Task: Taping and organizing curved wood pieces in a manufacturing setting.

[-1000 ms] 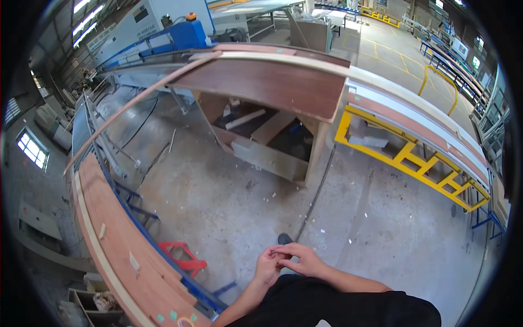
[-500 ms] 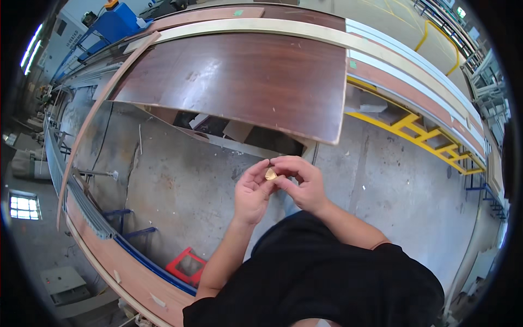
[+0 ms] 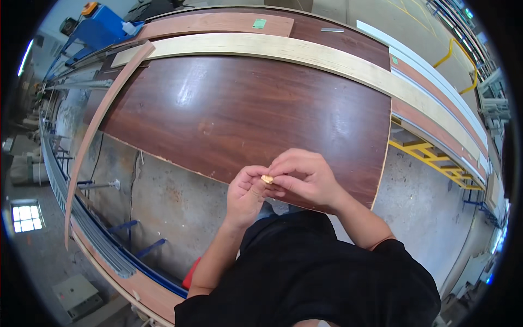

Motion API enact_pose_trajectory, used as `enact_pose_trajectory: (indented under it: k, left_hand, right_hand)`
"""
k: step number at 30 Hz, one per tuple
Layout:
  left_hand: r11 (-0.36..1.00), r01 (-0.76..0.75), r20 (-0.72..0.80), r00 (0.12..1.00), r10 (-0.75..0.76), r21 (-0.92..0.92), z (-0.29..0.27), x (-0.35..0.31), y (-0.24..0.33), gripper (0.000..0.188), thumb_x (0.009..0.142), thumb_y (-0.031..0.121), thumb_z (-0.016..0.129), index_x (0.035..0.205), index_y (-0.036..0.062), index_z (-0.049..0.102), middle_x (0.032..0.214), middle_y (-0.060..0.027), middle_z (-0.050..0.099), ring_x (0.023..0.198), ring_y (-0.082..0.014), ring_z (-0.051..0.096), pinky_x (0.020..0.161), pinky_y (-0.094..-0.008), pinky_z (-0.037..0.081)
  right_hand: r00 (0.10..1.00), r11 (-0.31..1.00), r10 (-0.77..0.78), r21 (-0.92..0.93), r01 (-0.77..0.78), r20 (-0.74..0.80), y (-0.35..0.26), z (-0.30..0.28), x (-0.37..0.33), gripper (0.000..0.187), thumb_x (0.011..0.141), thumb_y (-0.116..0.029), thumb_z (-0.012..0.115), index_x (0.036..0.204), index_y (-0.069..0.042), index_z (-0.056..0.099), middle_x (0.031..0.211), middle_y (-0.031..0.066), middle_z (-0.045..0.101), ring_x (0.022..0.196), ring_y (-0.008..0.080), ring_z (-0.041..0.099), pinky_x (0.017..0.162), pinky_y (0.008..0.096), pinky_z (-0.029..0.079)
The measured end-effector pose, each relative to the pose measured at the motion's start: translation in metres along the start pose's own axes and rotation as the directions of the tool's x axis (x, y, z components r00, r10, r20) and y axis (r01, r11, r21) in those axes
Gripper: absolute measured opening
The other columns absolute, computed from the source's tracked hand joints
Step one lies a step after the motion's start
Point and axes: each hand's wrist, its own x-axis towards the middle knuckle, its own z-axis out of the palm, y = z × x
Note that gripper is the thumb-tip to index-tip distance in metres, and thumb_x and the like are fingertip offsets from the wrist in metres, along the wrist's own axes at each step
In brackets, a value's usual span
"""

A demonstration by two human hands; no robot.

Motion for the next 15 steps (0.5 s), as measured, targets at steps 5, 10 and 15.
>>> enact_pose_trajectory:
  k: [5,10,15]
  left_hand:
    - [0.971,0.185,-0.009,0.983,-0.186,0.150,-0.036,0.053,0.058,0.026,0.102,0.013,0.050,0.120,-0.0049,0.056,0.107,-0.0155,0.067,0.088,-0.0228,0.069,0.079,-0.0353,0.060]
    - [0.903,0.319,-0.021,0.945,-0.327,0.287,-0.065,0.078,0.105,0.025,0.102,0.014,0.050,0.115,-0.0053,0.059,0.098,-0.0155,0.068,0.079,-0.0220,0.070,0.071,-0.0320,0.061]
    - [0.870,0.328,-0.031,0.939,-0.341,0.367,-0.084,0.085,0.130,0.024,0.101,0.014,0.053,0.110,-0.0056,0.062,0.094,-0.0141,0.069,0.075,-0.0199,0.069,0.067,-0.0291,0.060]
  right_hand:
    - [0.992,0.981,0.128,-0.150,-0.126,0.001,-0.001,0.017,0.059,0.011,0.080,-0.004,0.073,0.092,-0.004,0.073,0.086,0.0088,0.068,0.079,0.0215,0.066,0.068,0.0311,0.052]
    - [0.997,0.914,0.031,-0.401,-0.057,-0.072,0.007,0.049,0.089,0.012,0.080,-0.008,0.071,0.092,-0.003,0.073,0.077,0.0088,0.067,0.068,0.0213,0.065,0.060,0.0313,0.052]
    - [0.986,0.869,-0.038,-0.493,-0.048,-0.164,0.008,0.084,0.106,0.012,0.078,-0.007,0.070,0.090,-0.003,0.073,0.075,0.0093,0.067,0.067,0.0224,0.066,0.059,0.0319,0.052]
